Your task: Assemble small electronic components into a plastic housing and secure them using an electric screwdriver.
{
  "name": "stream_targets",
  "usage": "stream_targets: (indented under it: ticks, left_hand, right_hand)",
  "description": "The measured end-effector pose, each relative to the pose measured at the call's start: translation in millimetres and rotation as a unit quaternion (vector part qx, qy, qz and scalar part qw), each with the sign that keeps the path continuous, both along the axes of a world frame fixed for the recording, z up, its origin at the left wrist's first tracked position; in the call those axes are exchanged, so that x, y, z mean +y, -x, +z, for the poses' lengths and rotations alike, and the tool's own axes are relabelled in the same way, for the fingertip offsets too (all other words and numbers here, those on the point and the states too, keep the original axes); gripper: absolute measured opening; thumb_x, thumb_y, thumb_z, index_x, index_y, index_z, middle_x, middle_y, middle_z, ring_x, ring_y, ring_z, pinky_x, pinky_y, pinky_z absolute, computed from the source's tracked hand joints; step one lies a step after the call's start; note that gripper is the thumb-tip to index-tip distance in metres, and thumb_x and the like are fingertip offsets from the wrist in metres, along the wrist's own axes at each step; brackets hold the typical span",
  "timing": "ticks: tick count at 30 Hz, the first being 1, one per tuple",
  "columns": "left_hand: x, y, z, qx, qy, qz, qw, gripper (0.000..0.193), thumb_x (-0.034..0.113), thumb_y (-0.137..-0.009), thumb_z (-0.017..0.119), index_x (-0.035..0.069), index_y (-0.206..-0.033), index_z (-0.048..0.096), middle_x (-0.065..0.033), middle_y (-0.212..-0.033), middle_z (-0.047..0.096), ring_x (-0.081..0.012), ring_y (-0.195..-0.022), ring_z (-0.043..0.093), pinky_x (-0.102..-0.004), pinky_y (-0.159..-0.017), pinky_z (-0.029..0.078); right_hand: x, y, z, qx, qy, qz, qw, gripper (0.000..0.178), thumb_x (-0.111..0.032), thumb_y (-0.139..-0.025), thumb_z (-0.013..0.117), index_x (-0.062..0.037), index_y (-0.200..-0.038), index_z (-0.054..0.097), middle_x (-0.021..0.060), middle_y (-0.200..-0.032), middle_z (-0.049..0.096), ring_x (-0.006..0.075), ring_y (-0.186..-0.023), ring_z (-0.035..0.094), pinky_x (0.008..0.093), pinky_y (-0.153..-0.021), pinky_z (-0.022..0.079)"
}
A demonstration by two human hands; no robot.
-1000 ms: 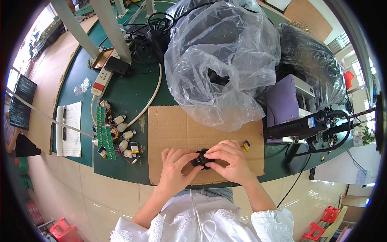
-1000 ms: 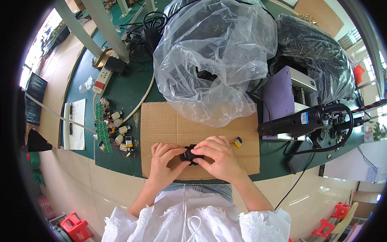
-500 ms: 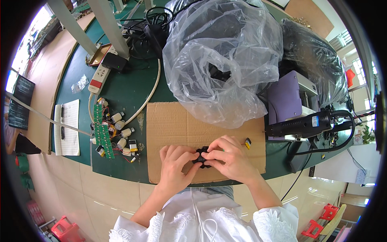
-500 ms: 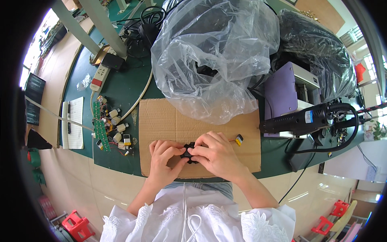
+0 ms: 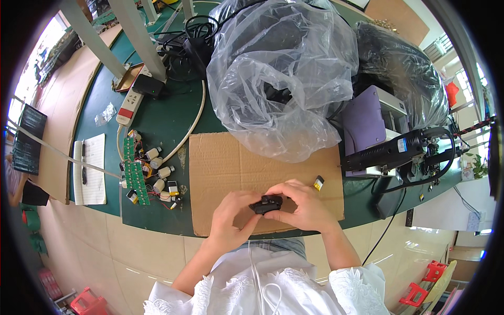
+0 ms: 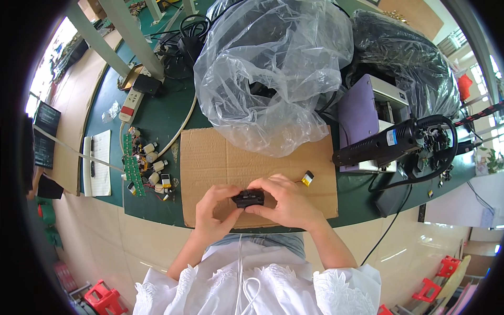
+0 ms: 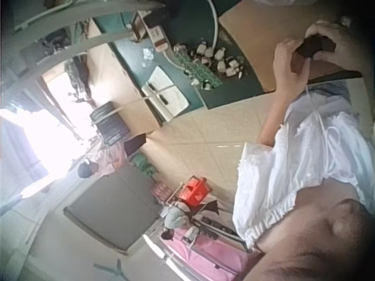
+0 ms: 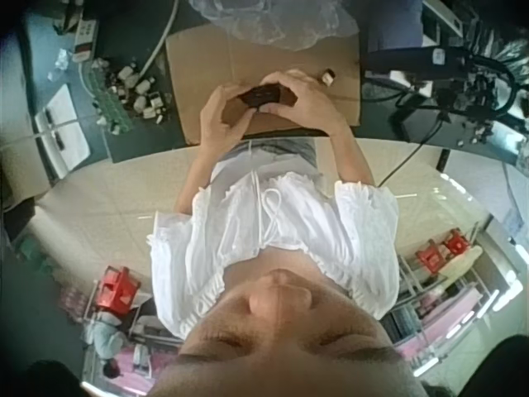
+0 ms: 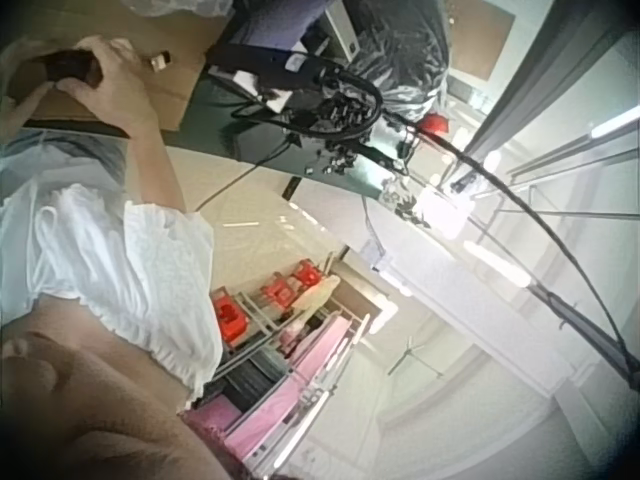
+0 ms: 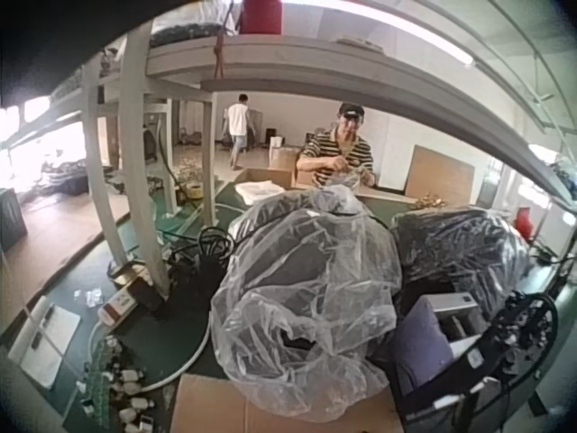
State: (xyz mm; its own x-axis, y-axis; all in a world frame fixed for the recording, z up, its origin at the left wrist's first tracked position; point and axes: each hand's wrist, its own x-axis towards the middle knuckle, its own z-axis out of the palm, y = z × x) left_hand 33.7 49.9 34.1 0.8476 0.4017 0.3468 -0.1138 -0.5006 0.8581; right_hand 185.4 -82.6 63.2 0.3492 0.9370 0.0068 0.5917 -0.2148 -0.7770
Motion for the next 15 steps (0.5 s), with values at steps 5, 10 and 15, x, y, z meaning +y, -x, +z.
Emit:
stream_targets:
  ticks: [5,10,15]
  left_hand:
    - [6.7,4.4,6.7,0.038,0.265,-0.076,0.961,0.038,0.004,-0.078,0.073,-0.007,-0.111,0.059,-0.0122,-0.102,0.060,-0.0200,-0.096,0.061,-0.0312,-0.081,0.051]
    - [5.5,5.9,24.6,0.053,0.230,-0.098,0.967,0.035,0.005,-0.081,0.070,-0.009,-0.112,0.058,-0.0125,-0.101,0.059,-0.0212,-0.095,0.062,-0.0304,-0.081,0.053]
    - [-3.9,7.5,26.4,0.040,0.277,-0.053,0.959,0.034,0.004,-0.082,0.070,-0.009,-0.111,0.058,-0.0131,-0.100,0.059,-0.0208,-0.093,0.061,-0.0293,-0.081,0.052]
  right_hand:
    - [-8.4,7.6,8.4,0.109,-0.054,-0.031,0.992,0.042,-0.016,-0.065,0.085,-0.0063,-0.100,0.065,0.0063,-0.092,0.067,0.0188,-0.085,0.064,0.0315,-0.078,0.049]
    - [-13.9,10.4,13.5,0.211,-0.059,-0.046,0.975,0.040,-0.015,-0.069,0.082,-0.0065,-0.104,0.064,0.0042,-0.090,0.068,0.0176,-0.085,0.064,0.0307,-0.080,0.047]
    - [-12.2,10.3,17.6,0.191,-0.071,-0.038,0.978,0.040,-0.015,-0.070,0.081,-0.0058,-0.106,0.066,0.0056,-0.089,0.068,0.0181,-0.085,0.063,0.0302,-0.080,0.048]
